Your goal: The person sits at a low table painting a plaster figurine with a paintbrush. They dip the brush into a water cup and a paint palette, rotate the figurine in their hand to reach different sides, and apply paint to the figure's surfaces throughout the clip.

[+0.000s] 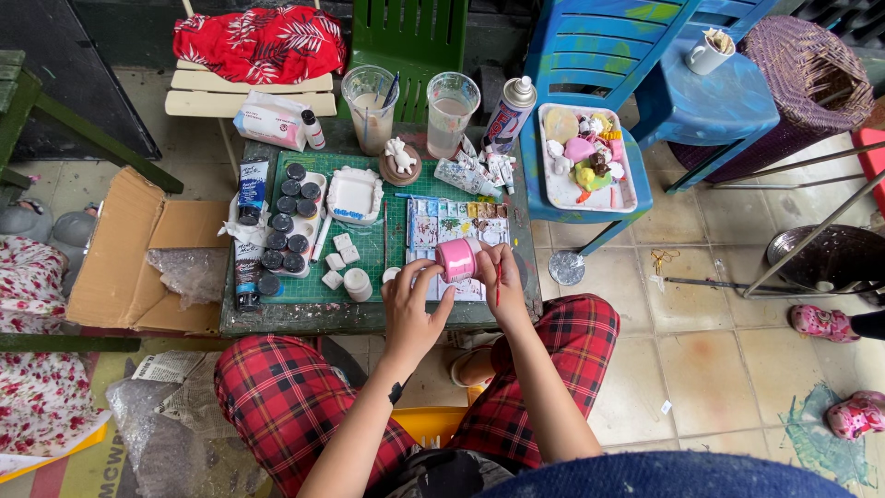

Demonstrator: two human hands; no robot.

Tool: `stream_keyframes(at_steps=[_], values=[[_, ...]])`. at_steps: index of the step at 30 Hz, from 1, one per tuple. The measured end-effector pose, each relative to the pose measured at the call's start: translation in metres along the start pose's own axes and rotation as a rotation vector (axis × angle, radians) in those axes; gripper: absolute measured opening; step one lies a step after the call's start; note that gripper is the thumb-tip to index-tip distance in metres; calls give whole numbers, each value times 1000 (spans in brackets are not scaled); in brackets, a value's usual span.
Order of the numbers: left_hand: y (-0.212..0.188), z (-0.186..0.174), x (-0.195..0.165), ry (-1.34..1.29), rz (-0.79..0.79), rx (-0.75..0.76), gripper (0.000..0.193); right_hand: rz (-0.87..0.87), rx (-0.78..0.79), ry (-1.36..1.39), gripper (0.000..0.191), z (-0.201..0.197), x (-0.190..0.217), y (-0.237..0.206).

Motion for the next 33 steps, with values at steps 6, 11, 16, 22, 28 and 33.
stream_keyframes(at_steps=[6, 11, 16, 22, 28, 33], values=[[0, -1, 1, 23, 6, 13, 37, -16, -4, -6, 21, 1, -1, 0], [-2, 9, 13, 9, -37, -22, 43, -77, 31, -106, 22, 1, -10, 0], [1, 21, 32, -237, -169, 42, 45, -101, 51, -231, 22, 4, -17, 0], [9, -11, 52, -165, -62, 69, 40, -176, 161, -342, 34, 33, 0, -2], [31, -59, 61, 93, -17, 54, 73, -286, 302, -716, 43, 123, 17, -23], [36, -94, 112, -68, -285, -120, 75, -416, 367, -580, 43, 144, 24, -16]])
Point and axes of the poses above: each hand's wrist, its own y-axis towards the middle knuckle, its own z-axis out of the palm, x = y × z, the point moved 2 cm from there along y, towards the middle knuckle, and after that the axes turned 13 degrees about -x, right-handed, at the moved point
